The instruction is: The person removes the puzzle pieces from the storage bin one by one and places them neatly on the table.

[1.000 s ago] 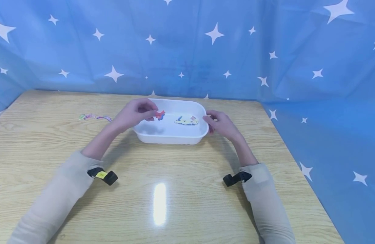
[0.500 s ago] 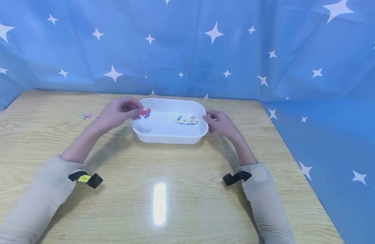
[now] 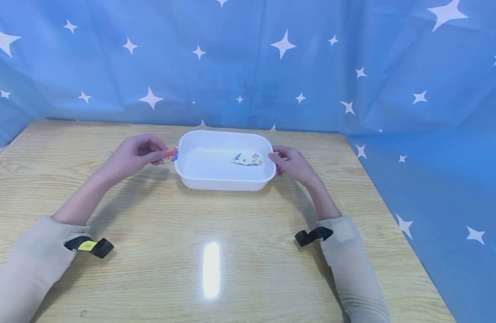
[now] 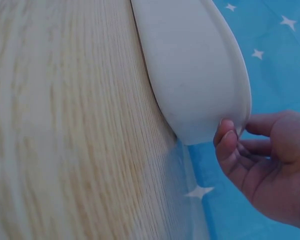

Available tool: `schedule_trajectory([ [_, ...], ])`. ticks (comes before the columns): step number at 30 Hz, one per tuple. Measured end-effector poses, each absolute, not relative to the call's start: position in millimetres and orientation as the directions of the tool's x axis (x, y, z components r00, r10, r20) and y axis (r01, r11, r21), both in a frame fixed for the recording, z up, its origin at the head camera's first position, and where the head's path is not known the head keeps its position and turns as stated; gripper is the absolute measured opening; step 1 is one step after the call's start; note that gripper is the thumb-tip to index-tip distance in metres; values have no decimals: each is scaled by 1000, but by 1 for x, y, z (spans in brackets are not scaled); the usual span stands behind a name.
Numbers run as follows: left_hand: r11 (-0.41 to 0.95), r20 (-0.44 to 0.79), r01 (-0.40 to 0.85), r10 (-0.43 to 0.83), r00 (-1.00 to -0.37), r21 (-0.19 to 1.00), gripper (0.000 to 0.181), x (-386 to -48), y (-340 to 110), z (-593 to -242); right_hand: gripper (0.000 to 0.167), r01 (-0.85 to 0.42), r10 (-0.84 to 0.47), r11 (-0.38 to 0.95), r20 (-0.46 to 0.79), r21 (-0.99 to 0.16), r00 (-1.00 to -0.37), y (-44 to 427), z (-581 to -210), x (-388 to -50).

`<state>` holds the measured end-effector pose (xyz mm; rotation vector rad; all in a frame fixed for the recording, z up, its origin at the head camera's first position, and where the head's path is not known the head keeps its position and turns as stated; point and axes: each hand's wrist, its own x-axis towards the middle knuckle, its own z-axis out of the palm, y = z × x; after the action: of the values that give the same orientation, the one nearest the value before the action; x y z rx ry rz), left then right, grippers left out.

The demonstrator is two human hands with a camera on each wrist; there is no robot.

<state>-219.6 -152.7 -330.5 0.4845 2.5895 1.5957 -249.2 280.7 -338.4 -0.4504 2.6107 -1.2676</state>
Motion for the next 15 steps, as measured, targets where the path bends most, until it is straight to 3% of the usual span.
schedule_trajectory([
  [15,534,29,168,258,-966,828,24,-214,-187,-337,48,-192,-358,583,-37,-789,-933,280,-338,-247],
])
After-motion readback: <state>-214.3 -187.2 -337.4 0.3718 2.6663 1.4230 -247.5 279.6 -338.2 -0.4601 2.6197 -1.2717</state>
